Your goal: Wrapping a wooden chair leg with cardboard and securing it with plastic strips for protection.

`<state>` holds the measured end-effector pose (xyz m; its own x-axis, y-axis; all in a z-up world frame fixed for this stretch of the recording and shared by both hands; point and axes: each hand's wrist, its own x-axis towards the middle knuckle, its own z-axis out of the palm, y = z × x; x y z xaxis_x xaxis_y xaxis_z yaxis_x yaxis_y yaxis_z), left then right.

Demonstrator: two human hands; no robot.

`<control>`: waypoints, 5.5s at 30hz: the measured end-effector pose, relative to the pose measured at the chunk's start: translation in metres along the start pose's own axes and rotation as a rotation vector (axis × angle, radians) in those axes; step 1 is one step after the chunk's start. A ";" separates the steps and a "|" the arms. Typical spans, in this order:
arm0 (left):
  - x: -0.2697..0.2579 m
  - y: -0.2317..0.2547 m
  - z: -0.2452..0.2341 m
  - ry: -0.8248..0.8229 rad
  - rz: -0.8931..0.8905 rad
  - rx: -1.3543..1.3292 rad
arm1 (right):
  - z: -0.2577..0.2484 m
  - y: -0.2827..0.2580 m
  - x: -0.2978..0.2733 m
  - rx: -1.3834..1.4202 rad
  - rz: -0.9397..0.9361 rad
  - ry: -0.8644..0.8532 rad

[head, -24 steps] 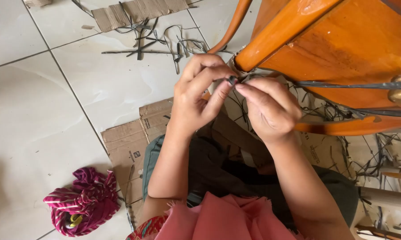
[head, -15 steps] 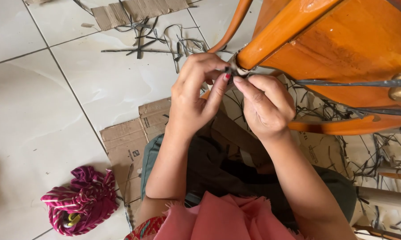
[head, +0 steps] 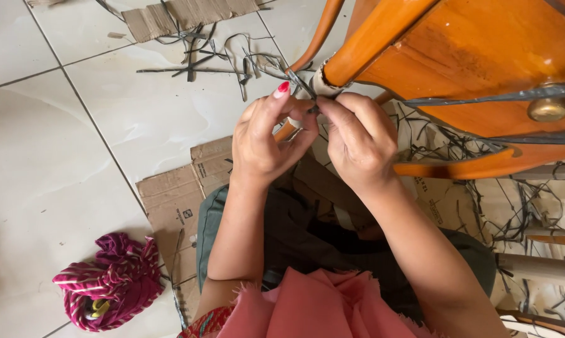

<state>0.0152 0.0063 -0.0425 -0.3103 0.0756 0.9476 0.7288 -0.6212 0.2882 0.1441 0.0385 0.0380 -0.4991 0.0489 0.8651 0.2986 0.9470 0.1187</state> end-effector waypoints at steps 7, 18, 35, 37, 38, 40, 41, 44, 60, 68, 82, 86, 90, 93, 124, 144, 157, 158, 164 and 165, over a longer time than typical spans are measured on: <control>0.003 -0.004 0.001 0.073 -0.040 0.006 | 0.000 0.001 -0.006 0.007 0.053 -0.091; 0.037 -0.001 -0.035 -0.389 -0.476 -0.377 | -0.004 -0.020 -0.006 0.328 0.550 -0.219; 0.002 -0.004 -0.018 -0.157 -1.264 -1.085 | 0.001 -0.025 -0.021 0.480 0.705 -0.123; 0.001 -0.002 -0.015 -0.138 -1.292 -1.097 | 0.001 -0.024 -0.021 0.458 0.691 -0.124; 0.001 0.000 -0.013 -0.101 -1.287 -1.087 | 0.000 -0.024 -0.021 0.434 0.693 -0.126; 0.000 0.001 -0.011 -0.068 -1.282 -1.078 | -0.001 -0.023 -0.020 0.410 0.697 -0.128; -0.001 0.001 -0.012 -0.066 -1.233 -1.063 | -0.001 -0.022 -0.019 0.407 0.656 -0.118; 0.009 0.011 -0.016 -0.093 -1.146 -0.968 | -0.004 -0.020 -0.018 0.409 0.618 -0.096; 0.003 0.008 0.001 -0.005 -0.734 -0.592 | 0.004 0.006 -0.031 0.097 0.314 0.084; 0.008 0.005 -0.019 -0.189 -0.773 -0.545 | -0.003 0.007 -0.040 0.226 0.382 0.056; -0.013 -0.014 -0.039 -1.435 -1.233 0.062 | -0.033 0.012 -0.218 0.336 0.909 -0.558; -0.010 -0.002 -0.039 -1.450 -1.108 0.360 | -0.023 0.012 -0.269 0.175 0.894 -0.716; -0.008 0.009 -0.037 -1.423 -1.144 0.383 | -0.018 -0.003 -0.297 0.062 0.919 -1.067; -0.034 -0.001 -0.034 -1.397 -1.191 0.365 | -0.019 0.002 -0.332 -0.020 0.748 -0.899; -0.038 -0.031 -0.026 -1.010 -1.006 0.267 | 0.056 0.045 -0.382 0.185 1.347 -0.537; -0.049 -0.042 -0.034 -0.908 -0.903 -0.010 | 0.061 0.014 -0.179 0.474 1.238 -0.179; -0.068 -0.065 -0.028 -0.726 -0.791 -0.073 | 0.081 0.003 -0.175 0.726 1.142 0.020; -0.071 -0.067 -0.025 -0.699 -0.793 -0.100 | 0.080 0.004 -0.171 0.759 1.148 -0.003; -0.084 -0.072 0.003 -0.546 -0.796 -0.203 | 0.085 0.005 -0.158 0.859 1.227 0.047; -0.086 -0.072 0.009 -0.520 -0.817 -0.244 | 0.085 0.004 -0.155 0.885 1.257 0.074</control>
<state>-0.0053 0.0513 -0.1433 -0.3121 0.8471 0.4301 0.2475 -0.3646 0.8977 0.1532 0.0619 -0.1369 -0.2546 0.9449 0.2060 -0.0938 0.1879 -0.9777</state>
